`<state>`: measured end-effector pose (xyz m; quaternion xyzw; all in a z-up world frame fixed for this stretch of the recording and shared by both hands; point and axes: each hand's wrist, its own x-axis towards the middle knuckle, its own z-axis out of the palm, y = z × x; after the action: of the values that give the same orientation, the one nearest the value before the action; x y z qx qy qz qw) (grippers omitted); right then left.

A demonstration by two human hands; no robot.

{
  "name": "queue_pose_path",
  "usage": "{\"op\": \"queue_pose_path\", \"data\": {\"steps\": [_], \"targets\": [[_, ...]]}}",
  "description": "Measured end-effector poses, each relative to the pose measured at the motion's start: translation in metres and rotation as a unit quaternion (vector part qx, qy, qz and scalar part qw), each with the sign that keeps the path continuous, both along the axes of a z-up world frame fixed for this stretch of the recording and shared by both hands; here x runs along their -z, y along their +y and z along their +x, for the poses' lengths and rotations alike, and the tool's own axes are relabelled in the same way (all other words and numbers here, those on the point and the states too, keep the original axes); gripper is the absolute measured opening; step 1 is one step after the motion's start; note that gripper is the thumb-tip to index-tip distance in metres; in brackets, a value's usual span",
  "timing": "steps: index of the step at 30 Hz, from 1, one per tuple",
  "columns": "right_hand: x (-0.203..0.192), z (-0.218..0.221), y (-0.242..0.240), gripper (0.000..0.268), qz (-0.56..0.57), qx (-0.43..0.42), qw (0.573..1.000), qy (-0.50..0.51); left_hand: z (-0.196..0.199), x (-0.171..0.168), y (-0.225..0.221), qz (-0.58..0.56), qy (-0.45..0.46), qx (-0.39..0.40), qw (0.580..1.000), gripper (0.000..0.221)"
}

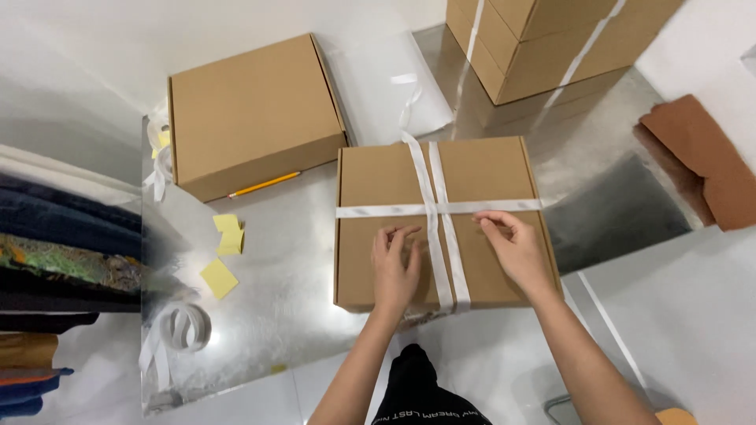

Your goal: Wrapping cardboard boxes with white ribbons and organizing them on a table.

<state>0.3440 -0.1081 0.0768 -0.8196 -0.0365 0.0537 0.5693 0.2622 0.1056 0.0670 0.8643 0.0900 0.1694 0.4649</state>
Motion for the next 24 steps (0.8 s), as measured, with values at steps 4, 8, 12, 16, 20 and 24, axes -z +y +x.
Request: {"op": "queue_pose_path", "data": {"steps": [4, 8, 12, 16, 20, 24], "targets": [[0.003, 0.085, 0.032, 0.027, -0.066, 0.007, 0.998, -0.006, 0.073, 0.008, 0.032, 0.014, -0.023, -0.011, 1.000, 0.024], [-0.006, 0.151, 0.072, 0.032, -0.124, -0.060, 0.990, -0.010, 0.128, 0.023, 0.050, 0.036, 0.027, 0.014, 0.999, 0.020], [0.009, 0.207, 0.094, 0.037, -0.179, -0.123, 0.976, -0.008, 0.161, 0.034, 0.055, 0.068, 0.074, 0.035, 0.994, 0.023], [0.000, 0.239, 0.104, 0.054, -0.322, -0.238, 0.912, 0.090, 0.178, 0.040, 0.062, 0.085, 0.075, 0.058, 0.992, 0.021], [0.007, 0.267, 0.109, 0.063, -0.343, -0.287, 0.881, 0.156, 0.181, 0.031, 0.063, 0.126, 0.076, 0.069, 0.987, 0.017], [-0.004, 0.271, 0.110, 0.040, -0.275, -0.255, 0.912, 0.164, 0.188, 0.037, 0.063, 0.108, 0.088, 0.054, 0.989, 0.015]]}}
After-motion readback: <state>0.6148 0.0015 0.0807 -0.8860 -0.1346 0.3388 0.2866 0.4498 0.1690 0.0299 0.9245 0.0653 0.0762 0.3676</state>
